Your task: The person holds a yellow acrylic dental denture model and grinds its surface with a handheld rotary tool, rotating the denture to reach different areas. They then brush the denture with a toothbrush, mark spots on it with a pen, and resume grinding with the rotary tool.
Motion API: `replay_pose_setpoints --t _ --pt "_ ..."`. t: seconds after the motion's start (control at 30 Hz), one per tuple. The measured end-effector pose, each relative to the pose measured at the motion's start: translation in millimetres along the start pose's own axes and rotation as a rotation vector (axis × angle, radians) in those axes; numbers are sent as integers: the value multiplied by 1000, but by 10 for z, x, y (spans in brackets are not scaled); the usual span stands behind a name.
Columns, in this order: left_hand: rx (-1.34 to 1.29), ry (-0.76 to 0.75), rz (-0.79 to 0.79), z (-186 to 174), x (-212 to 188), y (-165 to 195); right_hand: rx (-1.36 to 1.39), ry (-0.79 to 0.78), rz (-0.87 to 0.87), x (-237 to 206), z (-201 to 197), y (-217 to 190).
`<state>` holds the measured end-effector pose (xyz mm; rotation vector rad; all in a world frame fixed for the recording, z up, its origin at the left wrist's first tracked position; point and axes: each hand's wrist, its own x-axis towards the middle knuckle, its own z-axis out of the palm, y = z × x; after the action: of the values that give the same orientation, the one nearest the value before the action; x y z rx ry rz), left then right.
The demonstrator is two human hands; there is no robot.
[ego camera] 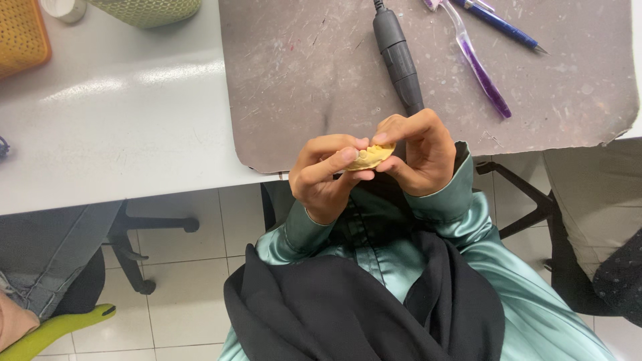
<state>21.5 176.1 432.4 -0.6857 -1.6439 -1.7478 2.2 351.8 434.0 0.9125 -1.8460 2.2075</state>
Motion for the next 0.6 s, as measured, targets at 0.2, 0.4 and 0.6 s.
replay_pose_setpoints --t 0.2,0.4,0.6 --pt "-70 -22 0 3 -17 -40 -12 -6 22 10 20 -51" --pt "-200 3 -76 5 -71 -54 -48 -26 -2 37 52 -117" --pt "-189 -2 -143 -48 -68 -11 -111 -8 -45 86 100 -178"
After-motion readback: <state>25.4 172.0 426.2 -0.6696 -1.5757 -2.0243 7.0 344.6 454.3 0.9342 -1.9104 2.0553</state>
